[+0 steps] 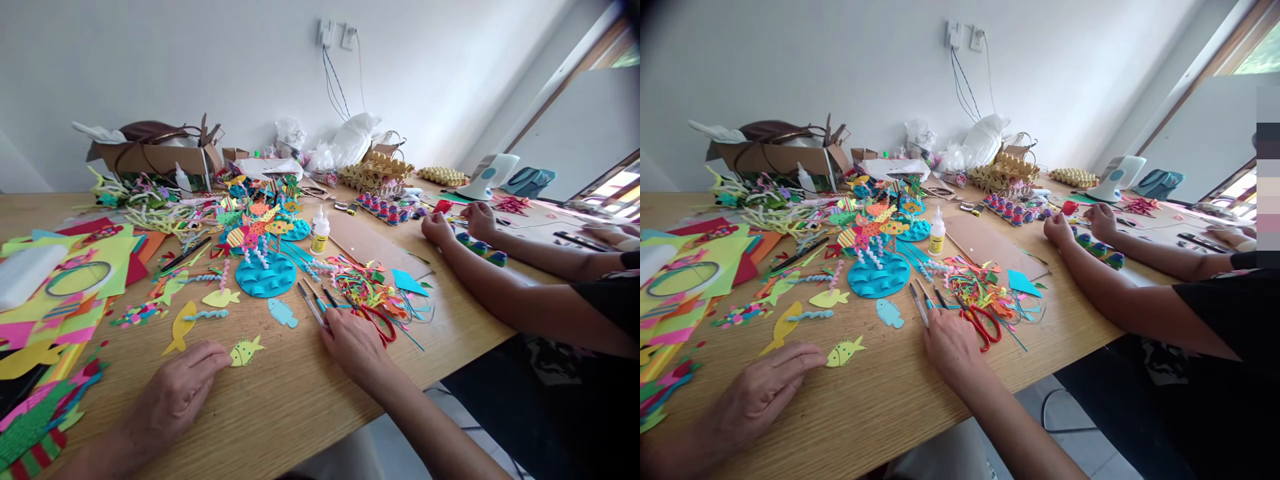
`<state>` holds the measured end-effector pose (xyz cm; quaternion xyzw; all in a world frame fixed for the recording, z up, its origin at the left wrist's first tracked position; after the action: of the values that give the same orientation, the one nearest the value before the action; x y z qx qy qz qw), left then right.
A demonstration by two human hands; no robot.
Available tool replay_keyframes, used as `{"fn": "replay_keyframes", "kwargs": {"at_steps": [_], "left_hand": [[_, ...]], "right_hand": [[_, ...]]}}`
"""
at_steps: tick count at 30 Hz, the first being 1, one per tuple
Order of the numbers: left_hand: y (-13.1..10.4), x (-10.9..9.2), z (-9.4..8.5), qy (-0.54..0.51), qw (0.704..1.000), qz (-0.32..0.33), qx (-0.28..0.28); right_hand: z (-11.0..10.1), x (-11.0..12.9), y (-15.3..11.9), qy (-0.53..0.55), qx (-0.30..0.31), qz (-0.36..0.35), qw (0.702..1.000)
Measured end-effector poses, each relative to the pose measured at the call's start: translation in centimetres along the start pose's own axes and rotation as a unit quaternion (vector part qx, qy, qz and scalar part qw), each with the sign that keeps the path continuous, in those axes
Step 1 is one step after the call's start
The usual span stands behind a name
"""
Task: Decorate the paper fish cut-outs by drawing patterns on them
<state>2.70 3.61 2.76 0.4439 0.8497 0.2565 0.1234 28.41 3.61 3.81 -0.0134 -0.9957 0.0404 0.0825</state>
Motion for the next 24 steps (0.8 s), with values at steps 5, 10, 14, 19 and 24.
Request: {"fn": "replay_keyframes", "kwargs": {"at_steps": [5,10,14,19,24], "left_hand": [[0.0,0.1,0.1,-0.012,1.000,0.000,0.004],[0.0,0.4,0.1,-0.028,0.999,-0.016,-0.003],[0.7,0.4,-0.7,-0.096,0.992,-0.079,-0.032],[1.4,-1.0,-0.8,-0.409,0.850,-0.327,0.062],[0.3,-4.1,-0.8,-0.610,0.629,-0.474,0.088]], "right_hand": [[0.1,1.2,0.9,-0.025,0.021,-0.004,0.999],[-0.9,0.9,0.0,0.009,-0.061,0.028,0.998],[-2.7,1.2,-2.4,0.188,-0.161,-0.036,0.968],[-2.4,4.6,-5.6,0.440,-0.098,-0.179,0.875],[0.4,7.9,-6.6,0.515,-0.014,-0.253,0.819]]}}
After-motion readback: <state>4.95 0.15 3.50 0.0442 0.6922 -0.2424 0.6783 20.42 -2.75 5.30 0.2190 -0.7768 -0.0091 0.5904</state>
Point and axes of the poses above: each hand's wrist, its own y-axis towards the middle knuckle, its own z-axis out of the palm, x = y × z, the point moved 4 cm from there along y, towards the middle knuckle, and after that the axes turned 10 degrees about y, right-handed, at the moved point
